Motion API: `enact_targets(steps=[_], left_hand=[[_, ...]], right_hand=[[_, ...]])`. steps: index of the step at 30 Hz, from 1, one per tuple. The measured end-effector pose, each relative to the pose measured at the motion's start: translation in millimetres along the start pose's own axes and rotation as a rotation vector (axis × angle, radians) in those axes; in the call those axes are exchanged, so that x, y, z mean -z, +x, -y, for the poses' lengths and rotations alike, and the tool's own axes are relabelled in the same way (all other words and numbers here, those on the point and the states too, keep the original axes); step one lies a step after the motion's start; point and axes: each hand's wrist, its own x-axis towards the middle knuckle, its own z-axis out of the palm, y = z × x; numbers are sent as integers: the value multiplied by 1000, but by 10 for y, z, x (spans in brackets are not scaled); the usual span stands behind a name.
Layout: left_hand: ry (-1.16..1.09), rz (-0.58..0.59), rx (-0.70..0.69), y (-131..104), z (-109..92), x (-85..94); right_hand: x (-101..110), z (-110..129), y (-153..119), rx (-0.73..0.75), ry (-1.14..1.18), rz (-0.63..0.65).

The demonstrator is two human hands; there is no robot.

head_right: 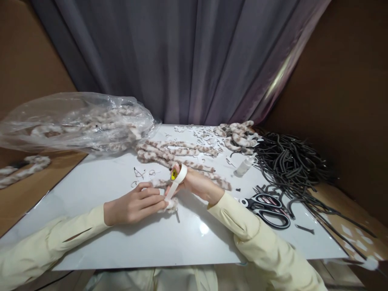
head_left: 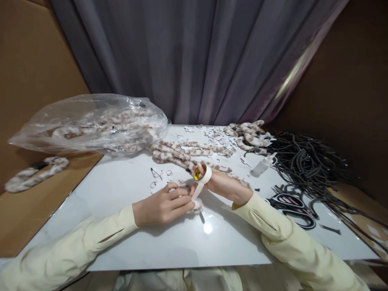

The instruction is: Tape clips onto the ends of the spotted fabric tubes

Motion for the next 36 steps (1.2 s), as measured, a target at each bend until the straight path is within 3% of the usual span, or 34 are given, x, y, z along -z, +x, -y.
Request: enact_targets(steps=[7, 15, 19, 23, 30, 32, 36], left_hand=[[-57, 68, 52, -17, 1, -1], [-72, 148, 136, -67, -1, -36], [-62, 139, 123, -73, 10, -31], [-52, 83, 159, -80, 28, -25], [-125, 80, 221, -68, 32, 2], [-125, 72, 225, -57, 32, 9], [-87, 44, 162, -38, 35, 26]], right_hand=[[-33, 111, -93, 17, -103, 4], [-121, 167, -203, 85, -224, -275], [-145, 181, -237, 85, -275, -261], [-169, 204, -301, 222, -402, -301], [-165, 204, -374, 278, -475, -235], [-155, 190, -373, 282, -430, -224], [-94, 143, -330, 155, -139, -141]])
